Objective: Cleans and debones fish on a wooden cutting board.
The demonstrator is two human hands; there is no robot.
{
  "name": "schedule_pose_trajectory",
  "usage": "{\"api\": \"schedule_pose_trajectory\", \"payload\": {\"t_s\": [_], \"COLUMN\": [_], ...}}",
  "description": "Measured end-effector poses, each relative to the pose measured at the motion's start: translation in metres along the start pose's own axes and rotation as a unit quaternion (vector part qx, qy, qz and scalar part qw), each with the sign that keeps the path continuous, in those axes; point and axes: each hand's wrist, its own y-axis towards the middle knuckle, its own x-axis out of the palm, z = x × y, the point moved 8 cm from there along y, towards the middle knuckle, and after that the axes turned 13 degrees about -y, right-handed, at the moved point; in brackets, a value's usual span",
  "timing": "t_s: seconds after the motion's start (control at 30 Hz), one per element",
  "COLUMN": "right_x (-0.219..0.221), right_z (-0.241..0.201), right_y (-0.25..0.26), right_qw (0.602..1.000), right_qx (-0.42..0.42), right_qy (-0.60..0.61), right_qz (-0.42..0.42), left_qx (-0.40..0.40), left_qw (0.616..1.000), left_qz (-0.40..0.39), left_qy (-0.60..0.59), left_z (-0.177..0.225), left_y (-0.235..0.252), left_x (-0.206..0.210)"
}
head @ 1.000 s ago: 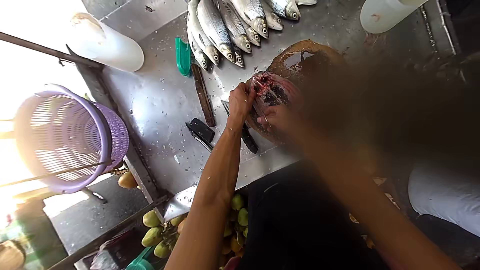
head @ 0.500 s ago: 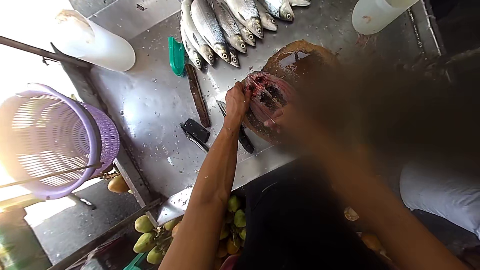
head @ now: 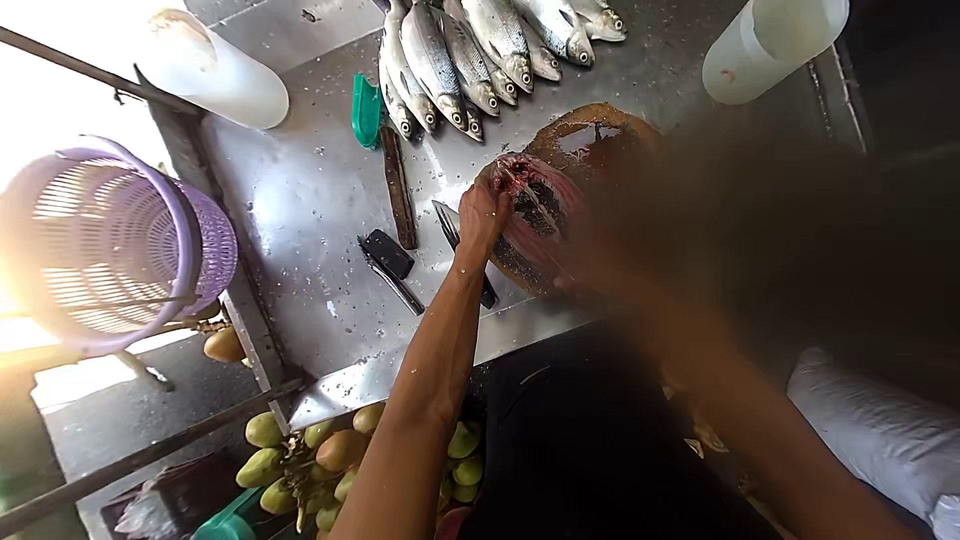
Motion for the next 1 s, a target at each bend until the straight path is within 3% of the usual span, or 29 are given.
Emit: {"api": "schedule_pose_trajectory", "payload": {"t_s": [0.17, 0.23, 0.33, 0.47, 0.57, 0.7, 1.0], "right_x": [-0.003, -0.006, -0.01, -0.008, -0.011, -0.015, -0.006], "right_z": [0.002, 0.001, -0.002, -0.01, -0.016, -0.022, -0.041], "right_y": [0.002, 0.002, -0.006, -0.009, -0.009, -0.015, -0.008], "right_qw": [0.987, 0.978, 0.953, 0.885, 0.824, 0.811, 0.785], "right_qx": [-0.149, -0.203, -0.238, -0.248, -0.265, -0.22, -0.206], "right_qy": [0.054, 0.007, -0.133, -0.341, -0.432, -0.483, -0.505], "right_qz": [0.004, 0.048, 0.133, 0.196, 0.252, 0.248, 0.294], "left_qx": [-0.062, -0.096, -0.144, -0.147, -0.155, -0.168, -0.164], "left_qw": [0.972, 0.919, 0.807, 0.703, 0.654, 0.639, 0.698], "left_qz": [0.051, 0.091, 0.122, 0.072, 0.059, 0.08, 0.133], "left_qy": [-0.22, -0.371, -0.559, -0.691, -0.738, -0.746, -0.684], "left_z": [-0.015, -0.031, -0.038, -0.034, -0.032, -0.032, -0.027], "left_y": [-0.036, -0.048, -0.065, -0.074, -0.075, -0.074, -0.082], "left_x": [0.03, 0.046, 0.064, 0.073, 0.076, 0.078, 0.071]}}
